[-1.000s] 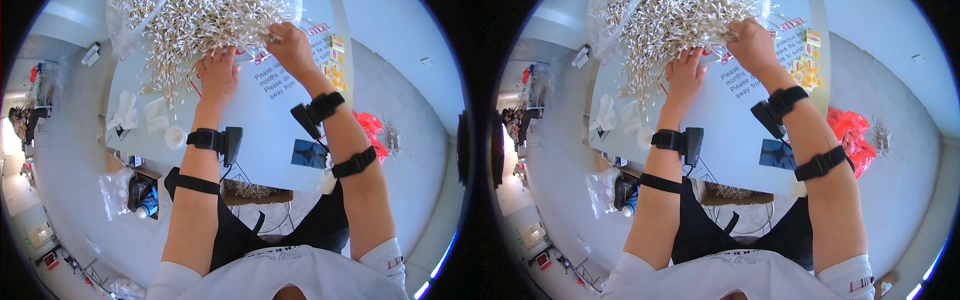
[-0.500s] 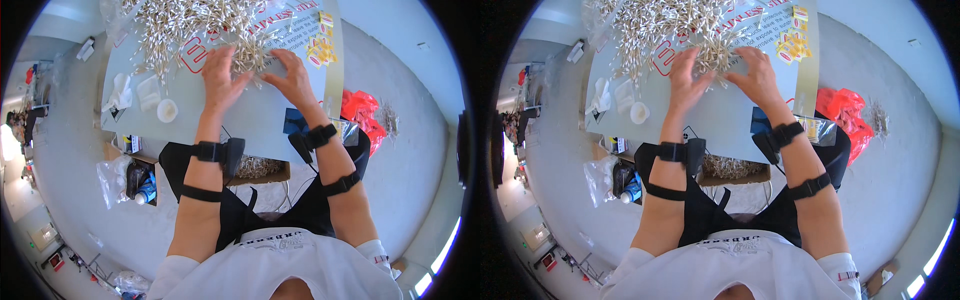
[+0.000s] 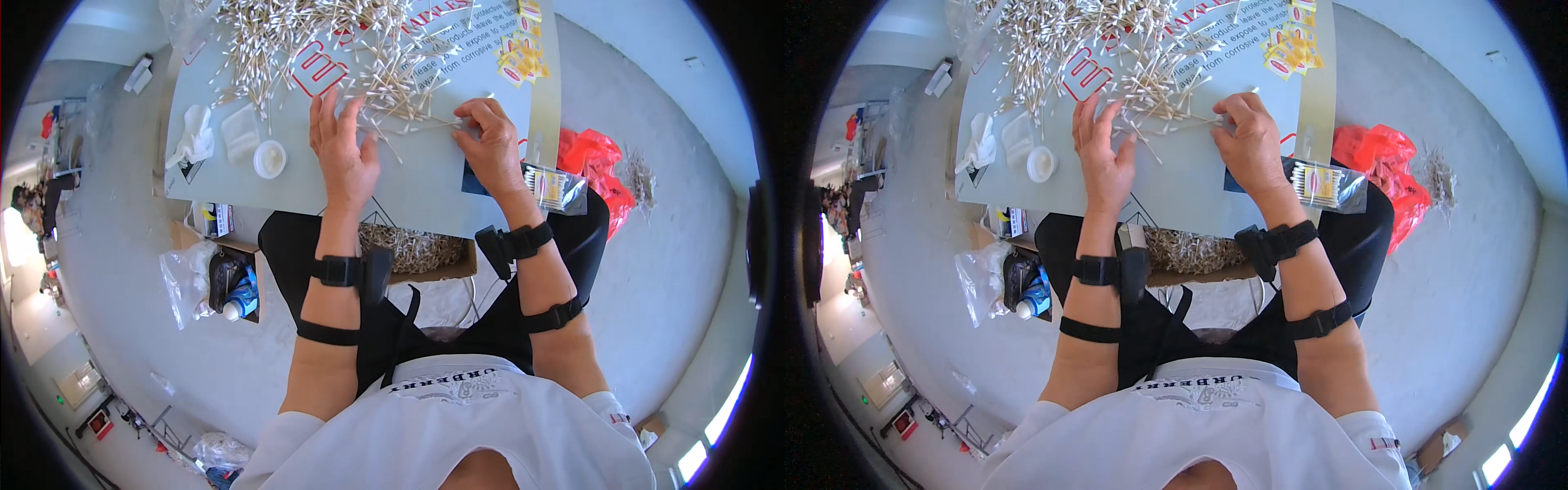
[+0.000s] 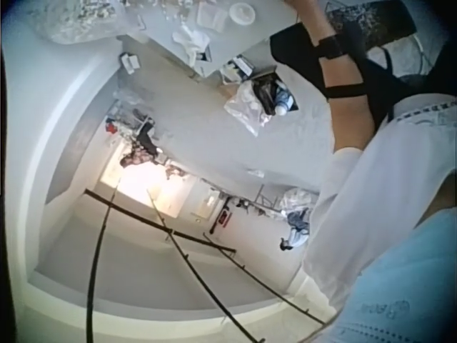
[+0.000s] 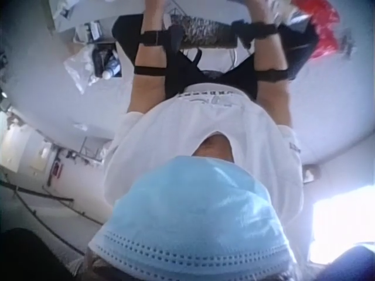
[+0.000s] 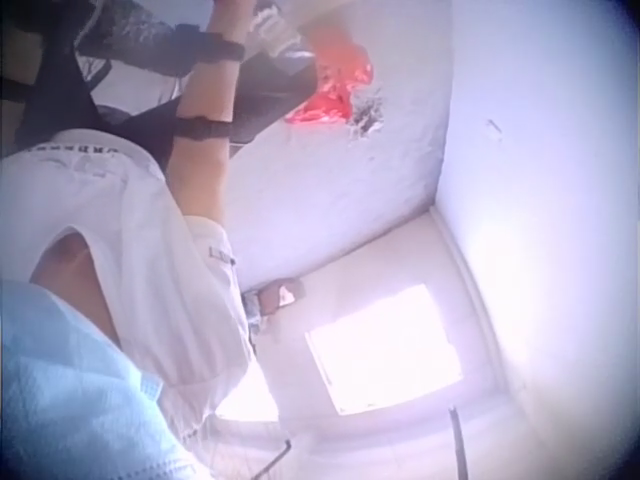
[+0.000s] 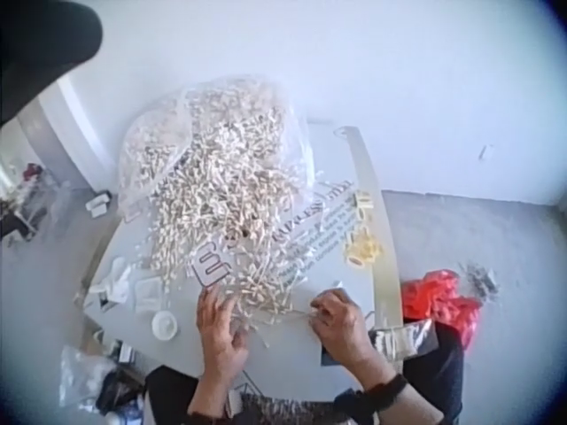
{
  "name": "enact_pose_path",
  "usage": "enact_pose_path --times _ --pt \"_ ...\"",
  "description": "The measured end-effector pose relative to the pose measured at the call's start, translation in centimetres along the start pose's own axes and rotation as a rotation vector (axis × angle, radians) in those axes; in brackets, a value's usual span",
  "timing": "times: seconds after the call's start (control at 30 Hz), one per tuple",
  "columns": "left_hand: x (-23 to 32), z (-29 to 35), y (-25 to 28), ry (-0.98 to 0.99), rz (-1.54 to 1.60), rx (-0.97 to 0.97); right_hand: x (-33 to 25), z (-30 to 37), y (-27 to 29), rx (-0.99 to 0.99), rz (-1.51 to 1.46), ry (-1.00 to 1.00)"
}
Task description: The recorder is taking cotton swabs out of a container and placing them into a small plastic bag, then aligning multiple bagged sets of swabs.
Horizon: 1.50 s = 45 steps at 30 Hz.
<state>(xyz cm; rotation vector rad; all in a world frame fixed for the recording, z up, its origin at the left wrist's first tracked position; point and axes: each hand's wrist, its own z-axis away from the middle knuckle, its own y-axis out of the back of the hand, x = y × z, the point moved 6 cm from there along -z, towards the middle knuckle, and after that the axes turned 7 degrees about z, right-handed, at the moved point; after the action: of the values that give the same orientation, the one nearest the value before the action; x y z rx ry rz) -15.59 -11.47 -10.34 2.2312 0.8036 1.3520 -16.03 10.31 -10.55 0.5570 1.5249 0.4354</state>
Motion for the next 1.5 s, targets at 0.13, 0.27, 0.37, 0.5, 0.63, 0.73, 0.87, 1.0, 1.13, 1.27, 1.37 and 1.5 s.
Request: enact_pose_path --times 0.13,0.27,0.37,0.5,0.63,0.73,0.87,1.0,1.13,1.27,1.37,1.5 --pt "1.5 0.9 -1.8 0.035 -0.153 -0.168 -0.4 0.7 -0.1 0.105 0.152 0.148" --pt "0.7 -1.8 -3.4 0.031 -0.246 -0.090 -0.7 0.7 -1.0 -0.052 0.187 0.198" --pt "-0.7 -4.4 -3.9 -0.003 -0.227 -0.060 -1.1 0.6 -1.2 -0.105 0.160 0.195" --pt "-1.2 -4.9 -2.6 -0.023 -0.121 0.005 -0.3 0.1 -0.3 -0.067 0.038 0.096" --pt "1.5 -3.6 -2.6 -0.178 -0.175 -0.115 1.0 -0.1 1.2 0.201 0.178 0.068" --pt "1.8 -2.7 -1.3 -0.002 -0.180 -0.046 0.8 0.2 1.6 0.275 0.260 0.067" --pt "0.7 0.2 0.7 0.340 -0.198 -0.033 -0.2 0.1 2.6 0.275 0.418 0.203" --pt "1.7 1.4 0.0 0.311 -0.344 -0.110 0.6 -0.2 2.5 0.211 0.428 0.208" --pt "1.3 1.6 -0.1 0.283 -0.409 -0.114 0.6 0.2 1.6 0.138 0.391 0.199" --pt "0.9 1.4 -0.1 0.232 -0.334 -0.111 -0.1 0.8 0.1 0.006 0.312 0.227" --pt "1.2 0.0 -0.6 0.132 -0.249 -0.168 0.4 1.0 1.3 0.122 0.276 0.243" --pt "1.1 -1.7 -1.5 0.023 -0.152 -0.201 0.7 0.9 2.7 0.117 0.353 0.235"
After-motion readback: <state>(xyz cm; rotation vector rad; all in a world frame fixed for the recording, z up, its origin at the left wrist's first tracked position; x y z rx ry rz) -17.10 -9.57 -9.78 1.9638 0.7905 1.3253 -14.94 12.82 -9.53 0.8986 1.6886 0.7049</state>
